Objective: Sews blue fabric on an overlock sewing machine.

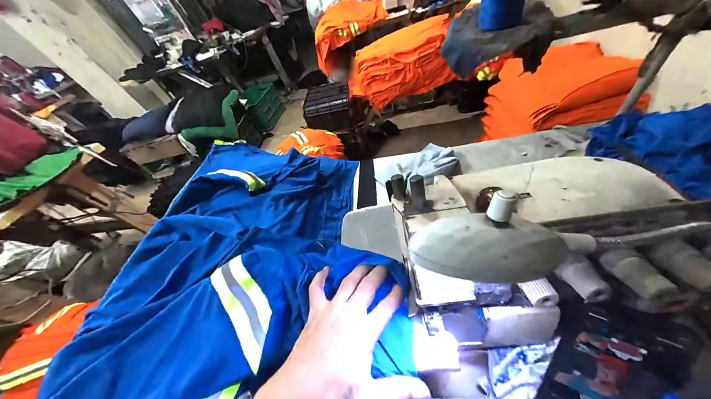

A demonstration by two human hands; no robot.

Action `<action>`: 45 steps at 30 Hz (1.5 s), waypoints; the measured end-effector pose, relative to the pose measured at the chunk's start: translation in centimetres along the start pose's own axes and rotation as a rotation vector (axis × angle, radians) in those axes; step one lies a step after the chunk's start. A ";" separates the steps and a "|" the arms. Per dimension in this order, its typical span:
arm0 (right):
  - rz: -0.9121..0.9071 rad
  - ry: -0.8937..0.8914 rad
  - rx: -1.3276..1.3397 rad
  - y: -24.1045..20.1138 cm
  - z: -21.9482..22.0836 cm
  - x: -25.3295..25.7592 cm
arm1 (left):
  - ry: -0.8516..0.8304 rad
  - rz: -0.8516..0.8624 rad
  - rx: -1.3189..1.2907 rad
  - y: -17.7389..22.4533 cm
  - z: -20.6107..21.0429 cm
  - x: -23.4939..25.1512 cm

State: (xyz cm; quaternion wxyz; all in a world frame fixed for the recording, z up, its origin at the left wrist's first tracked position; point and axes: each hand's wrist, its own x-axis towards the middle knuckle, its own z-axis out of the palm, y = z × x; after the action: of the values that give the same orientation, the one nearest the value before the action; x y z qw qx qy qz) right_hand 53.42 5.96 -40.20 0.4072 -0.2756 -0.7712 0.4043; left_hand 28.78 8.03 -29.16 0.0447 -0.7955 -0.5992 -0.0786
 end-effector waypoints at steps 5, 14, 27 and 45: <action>0.066 0.085 0.071 0.0 0.5 0.5 | -0.161 -0.069 -0.032 1.3 -0.3 3.7; 0.213 0.167 0.163 -0.3 0.7 1.0 | -0.181 0.064 -0.016 -0.4 -0.8 2.9; -0.009 0.175 0.036 1.6 1.8 0.7 | -0.054 0.006 0.065 1.3 0.7 1.6; 0.524 -0.207 -0.253 -2.8 -13.2 -17.8 | 0.008 -0.073 -0.984 6.9 1.4 -16.9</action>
State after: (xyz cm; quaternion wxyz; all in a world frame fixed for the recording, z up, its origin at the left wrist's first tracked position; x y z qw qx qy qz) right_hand 73.56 -3.65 -40.53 0.1711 -0.4707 -0.7555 0.4223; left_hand 30.98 -9.61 -33.40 -0.3368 -0.7006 -0.5181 -0.3566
